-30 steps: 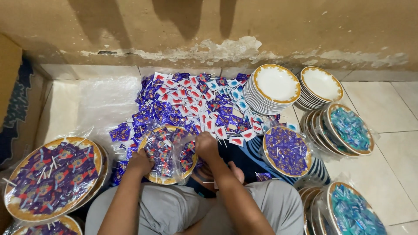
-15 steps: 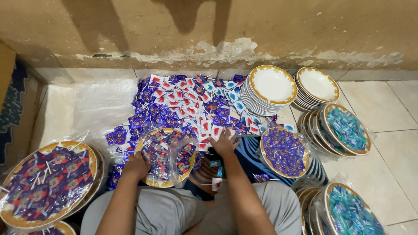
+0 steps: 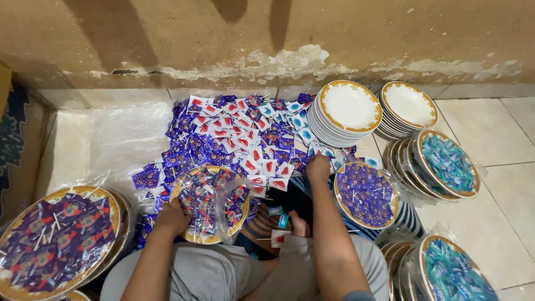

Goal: The person sorts various small packaged food items and candies by hand, picking them up from a pile and placing them onto several plates laid out on the floor.

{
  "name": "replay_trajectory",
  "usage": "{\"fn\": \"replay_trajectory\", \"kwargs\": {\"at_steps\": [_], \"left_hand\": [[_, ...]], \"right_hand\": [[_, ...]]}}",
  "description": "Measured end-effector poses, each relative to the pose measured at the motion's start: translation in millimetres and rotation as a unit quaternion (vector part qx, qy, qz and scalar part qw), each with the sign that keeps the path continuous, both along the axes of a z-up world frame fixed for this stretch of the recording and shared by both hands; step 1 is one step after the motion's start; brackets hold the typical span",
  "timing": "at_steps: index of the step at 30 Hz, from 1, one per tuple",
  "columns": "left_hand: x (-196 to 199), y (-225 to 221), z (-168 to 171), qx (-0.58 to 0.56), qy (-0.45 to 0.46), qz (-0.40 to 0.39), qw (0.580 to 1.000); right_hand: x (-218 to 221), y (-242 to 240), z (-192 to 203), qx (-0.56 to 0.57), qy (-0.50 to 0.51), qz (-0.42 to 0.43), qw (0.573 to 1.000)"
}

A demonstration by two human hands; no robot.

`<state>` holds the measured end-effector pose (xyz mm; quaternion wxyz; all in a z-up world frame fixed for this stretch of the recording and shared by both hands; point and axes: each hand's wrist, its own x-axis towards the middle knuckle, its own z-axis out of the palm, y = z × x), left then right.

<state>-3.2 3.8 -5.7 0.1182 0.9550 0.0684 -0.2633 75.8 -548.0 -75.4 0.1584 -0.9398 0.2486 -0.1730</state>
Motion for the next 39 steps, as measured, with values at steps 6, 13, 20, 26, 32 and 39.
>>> {"fn": "replay_trajectory", "kwargs": {"at_steps": [6,13,20,26,32,39], "left_hand": [[3.9,0.4,-5.1,0.005,0.005,0.005,1.000],[7.7,3.5,-10.3,-0.007,-0.006,0.017,1.000],[9.2,0.7,-7.4,-0.013,-0.004,0.023,1.000],[1.8,-6.0,11.4,-0.030,0.002,0.026,0.999],[-0.5,-6.4,18.2,-0.042,0.000,0.030,0.999],[-2.6,-6.7,16.1,-0.048,0.004,0.021,0.999]], "right_hand": [[-39.7,13.8,47.5,0.010,0.147,-0.023,0.989],[-26.2,2.4,4.6,-0.205,-0.004,-0.024,0.978],[-31.9,59.9,78.0,0.091,-0.171,0.016,0.981],[-53.9,122.8,161.8,0.399,-0.177,0.047,0.899],[-82.7,202.2,125.0,0.591,-0.050,-0.005,0.805],[-88.9,248.5,13.4,0.343,-0.043,0.087,0.934]]}}
